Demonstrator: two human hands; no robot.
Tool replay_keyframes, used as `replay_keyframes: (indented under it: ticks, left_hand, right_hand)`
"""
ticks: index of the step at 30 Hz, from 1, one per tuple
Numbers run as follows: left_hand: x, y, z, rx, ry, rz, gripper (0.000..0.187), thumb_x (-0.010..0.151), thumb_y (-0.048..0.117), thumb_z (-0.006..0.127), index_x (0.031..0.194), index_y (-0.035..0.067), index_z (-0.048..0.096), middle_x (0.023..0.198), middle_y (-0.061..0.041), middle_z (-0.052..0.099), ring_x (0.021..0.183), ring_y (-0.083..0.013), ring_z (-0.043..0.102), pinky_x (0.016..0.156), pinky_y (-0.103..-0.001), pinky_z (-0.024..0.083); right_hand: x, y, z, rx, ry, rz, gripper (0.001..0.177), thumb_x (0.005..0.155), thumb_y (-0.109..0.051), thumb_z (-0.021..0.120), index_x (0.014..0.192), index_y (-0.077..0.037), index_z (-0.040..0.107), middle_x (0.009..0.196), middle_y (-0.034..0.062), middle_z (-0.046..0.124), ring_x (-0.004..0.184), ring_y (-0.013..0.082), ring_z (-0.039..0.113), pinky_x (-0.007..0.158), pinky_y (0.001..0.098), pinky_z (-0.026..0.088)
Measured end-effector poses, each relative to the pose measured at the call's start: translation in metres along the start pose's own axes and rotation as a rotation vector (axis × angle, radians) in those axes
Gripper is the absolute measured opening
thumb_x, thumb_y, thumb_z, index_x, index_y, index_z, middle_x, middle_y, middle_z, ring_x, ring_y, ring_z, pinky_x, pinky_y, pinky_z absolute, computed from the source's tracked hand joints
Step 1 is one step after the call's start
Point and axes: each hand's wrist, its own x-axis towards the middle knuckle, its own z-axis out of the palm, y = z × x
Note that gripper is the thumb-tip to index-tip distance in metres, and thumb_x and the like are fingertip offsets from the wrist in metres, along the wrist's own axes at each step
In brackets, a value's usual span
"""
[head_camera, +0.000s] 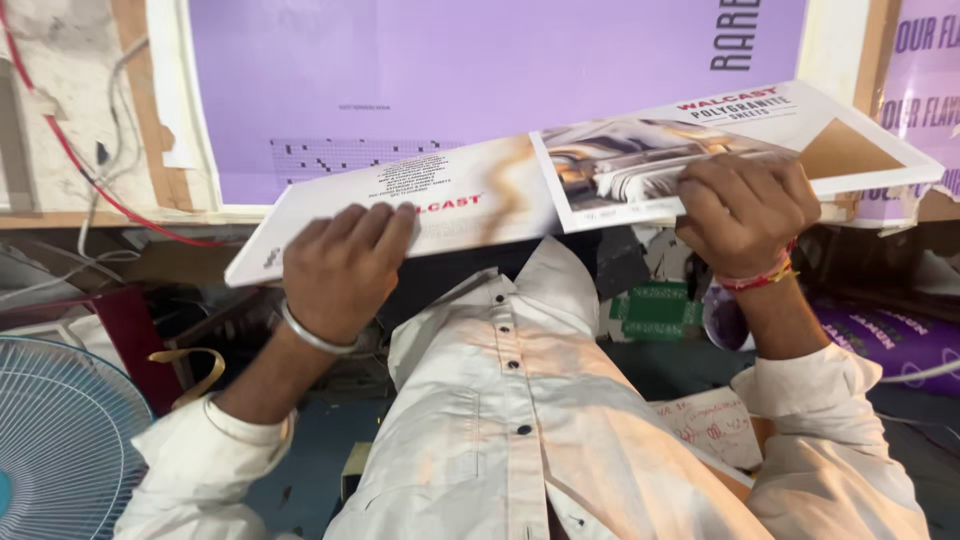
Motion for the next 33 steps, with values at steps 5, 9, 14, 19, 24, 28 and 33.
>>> replay_keyframes:
  ticks: [5, 9, 14, 19, 24, 28, 33]
  left_hand:
    - [-0.002, -0.012, 0.005, -0.011, -0.085, -0.009, 0.025, 0.081, 0.007, 0.069, 0.104, 0.014, 0.076, 0.081, 0.0, 0.07, 0.072, -0.0186, 0.066, 0.058, -0.035, 0.048]
    - [-0.026, 0.007, 0.02, 0.014, -0.043, 0.022, 0.028, 0.086, 0.009, 0.067, 0.113, 0.007, 0.073, 0.1, -0.006, 0.075, 0.078, -0.0178, 0.068, 0.058, -0.032, 0.051]
    - [-0.053, 0.025, 0.058, 0.122, -0.072, -0.002, 0.043, 0.082, 0.012, 0.065, 0.124, 0.008, 0.069, 0.114, -0.01, 0.074, 0.091, -0.021, 0.068, 0.065, -0.033, 0.056]
    - [-0.028, 0.006, 0.036, 0.036, -0.01, 0.039, 0.037, 0.085, 0.009, 0.065, 0.121, 0.009, 0.071, 0.11, -0.008, 0.074, 0.088, -0.0226, 0.066, 0.066, -0.038, 0.055]
    - [0.022, -0.048, -0.027, 0.348, 0.393, 0.053, 0.021, 0.1, 0.019, 0.073, 0.121, 0.017, 0.074, 0.1, -0.005, 0.066, 0.094, -0.0264, 0.061, 0.091, -0.048, 0.051]
    - [0.026, -0.07, -0.043, 0.272, 0.698, 0.0, 0.055, 0.1, 0.026, 0.081, 0.147, 0.015, 0.054, 0.148, -0.013, 0.049, 0.139, -0.0366, 0.043, 0.116, -0.051, 0.029]
    - [0.013, -0.042, 0.049, -0.84, 1.074, -0.392, 0.05, 0.107, 0.024, 0.068, 0.15, 0.007, 0.05, 0.14, -0.012, 0.059, 0.125, -0.0259, 0.059, 0.108, -0.043, 0.051]
  right_hand:
    - [0.01, 0.003, 0.0, -0.042, -0.07, 0.041, 0.009, 0.088, -0.005, 0.073, 0.094, -0.01, 0.068, 0.092, 0.0004, 0.071, 0.088, 0.0171, 0.071, 0.078, 0.0328, 0.046]
    - [-0.008, -0.015, 0.001, -0.036, -0.127, 0.014, 0.011, 0.087, -0.009, 0.078, 0.09, -0.012, 0.068, 0.093, 0.0012, 0.072, 0.087, 0.0181, 0.069, 0.075, 0.0345, 0.045]
    - [-0.041, -0.038, 0.012, 0.063, -0.157, 0.031, 0.013, 0.079, -0.011, 0.072, 0.091, -0.011, 0.067, 0.098, 0.0018, 0.075, 0.093, 0.0219, 0.072, 0.078, 0.0357, 0.052]
    - [-0.019, -0.023, 0.012, 0.023, -0.081, -0.032, 0.013, 0.101, -0.004, 0.071, 0.097, -0.016, 0.071, 0.096, 0.0015, 0.075, 0.084, 0.0159, 0.072, 0.065, 0.0319, 0.05]
    - [0.05, 0.038, -0.025, 0.056, -0.318, 0.129, 0.007, 0.104, -0.017, 0.075, 0.106, -0.011, 0.077, 0.085, 0.0077, 0.074, 0.067, 0.0162, 0.068, 0.055, 0.0302, 0.05]
    - [0.097, 0.073, -0.055, 0.395, -0.307, 0.241, 0.031, 0.1, -0.016, 0.082, 0.123, -0.001, 0.07, 0.102, 0.016, 0.074, 0.082, 0.0208, 0.072, 0.071, 0.0344, 0.059]
    - [0.111, 0.097, -0.021, 0.966, -0.39, 0.767, 0.032, 0.098, -0.008, 0.078, 0.125, -0.003, 0.062, 0.102, 0.0111, 0.075, 0.083, 0.017, 0.072, 0.068, 0.0318, 0.06]
